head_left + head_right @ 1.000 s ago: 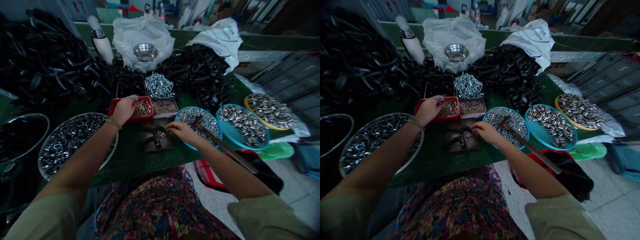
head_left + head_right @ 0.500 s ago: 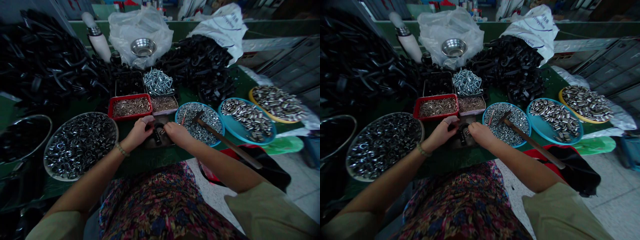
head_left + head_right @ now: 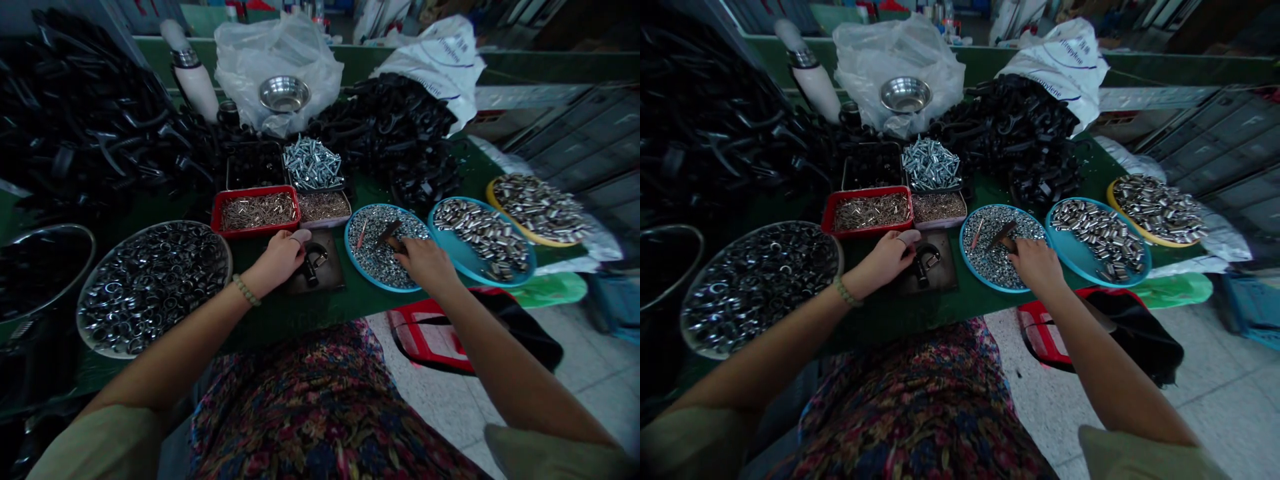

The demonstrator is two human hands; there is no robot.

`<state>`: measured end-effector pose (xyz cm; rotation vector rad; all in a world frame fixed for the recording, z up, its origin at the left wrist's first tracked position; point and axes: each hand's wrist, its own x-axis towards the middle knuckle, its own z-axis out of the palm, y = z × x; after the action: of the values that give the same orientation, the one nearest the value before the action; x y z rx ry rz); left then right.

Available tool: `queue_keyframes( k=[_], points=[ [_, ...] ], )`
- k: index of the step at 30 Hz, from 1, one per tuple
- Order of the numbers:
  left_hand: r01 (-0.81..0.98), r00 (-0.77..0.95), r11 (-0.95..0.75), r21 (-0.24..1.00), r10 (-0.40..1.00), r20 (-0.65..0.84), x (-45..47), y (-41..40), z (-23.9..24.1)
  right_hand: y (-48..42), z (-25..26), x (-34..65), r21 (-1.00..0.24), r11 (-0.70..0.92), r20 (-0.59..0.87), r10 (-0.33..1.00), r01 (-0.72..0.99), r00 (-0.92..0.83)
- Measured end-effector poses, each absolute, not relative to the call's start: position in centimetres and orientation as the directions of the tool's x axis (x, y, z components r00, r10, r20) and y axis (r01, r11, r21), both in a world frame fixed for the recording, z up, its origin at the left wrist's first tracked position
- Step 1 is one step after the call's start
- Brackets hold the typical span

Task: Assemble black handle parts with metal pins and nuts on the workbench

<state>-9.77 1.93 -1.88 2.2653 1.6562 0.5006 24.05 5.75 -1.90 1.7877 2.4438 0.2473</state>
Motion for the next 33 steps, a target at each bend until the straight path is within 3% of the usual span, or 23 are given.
queue_keyframes(
  k=[3,5,9,12,14,17,22,24,28,33],
  points=[
    [0.861,0.445,-0.47,0.195,0.881,0.161,-9.5,1.4,-1.7,5.4,-2.1,23.2,0.174,0.287,-0.006,0.957,0.942,-0.29],
    [0.838,0.509,-0.531,0.121,0.843,0.173,-9.8,0.8,-2.0,4.6,-1.5,21.8,0.069,0.27,-0.003,0.963,0.96,-0.271],
    [0.856,0.423,-0.468,0.218,0.878,0.223,-10.8,-0.7,-3.0,2.3,0.6,17.4,-0.319,0.346,-0.037,0.926,0.882,-0.376],
    [0.875,0.342,-0.386,0.293,0.92,0.193,-11.4,-1.8,-3.4,1.4,1.8,14.6,-0.464,0.465,0.022,0.857,0.754,-0.514],
    [0.883,0.321,-0.356,0.305,0.933,0.161,-11.6,-2.3,-3.5,1.3,2.0,13.7,-0.466,0.488,0.053,0.848,0.738,-0.527],
    [0.879,0.308,-0.344,0.331,0.938,0.157,-11.7,-2.5,-3.7,1.4,1.8,12.9,-0.4,0.482,-0.019,0.846,0.779,-0.534],
    [0.833,0.193,-0.262,0.487,0.963,0.188,-11.8,-2.1,-4.2,0.9,1.9,10.5,-0.396,0.554,0.065,0.812,0.732,-0.58],
    [0.819,0.158,-0.237,0.522,0.968,0.193,-11.8,-2.0,-4.2,0.9,2.0,9.8,-0.386,0.574,0.011,0.785,0.722,-0.619],
    [0.856,0.256,-0.313,0.411,0.948,0.189,-11.3,-2.4,-3.7,1.7,1.4,12.0,-0.376,0.503,0.002,0.84,0.778,-0.542],
    [0.891,0.331,-0.355,0.282,0.935,0.13,-10.4,-3.1,-3.0,3.4,-0.7,19.4,-0.166,0.197,0.111,0.977,0.966,-0.18]
  ],
)
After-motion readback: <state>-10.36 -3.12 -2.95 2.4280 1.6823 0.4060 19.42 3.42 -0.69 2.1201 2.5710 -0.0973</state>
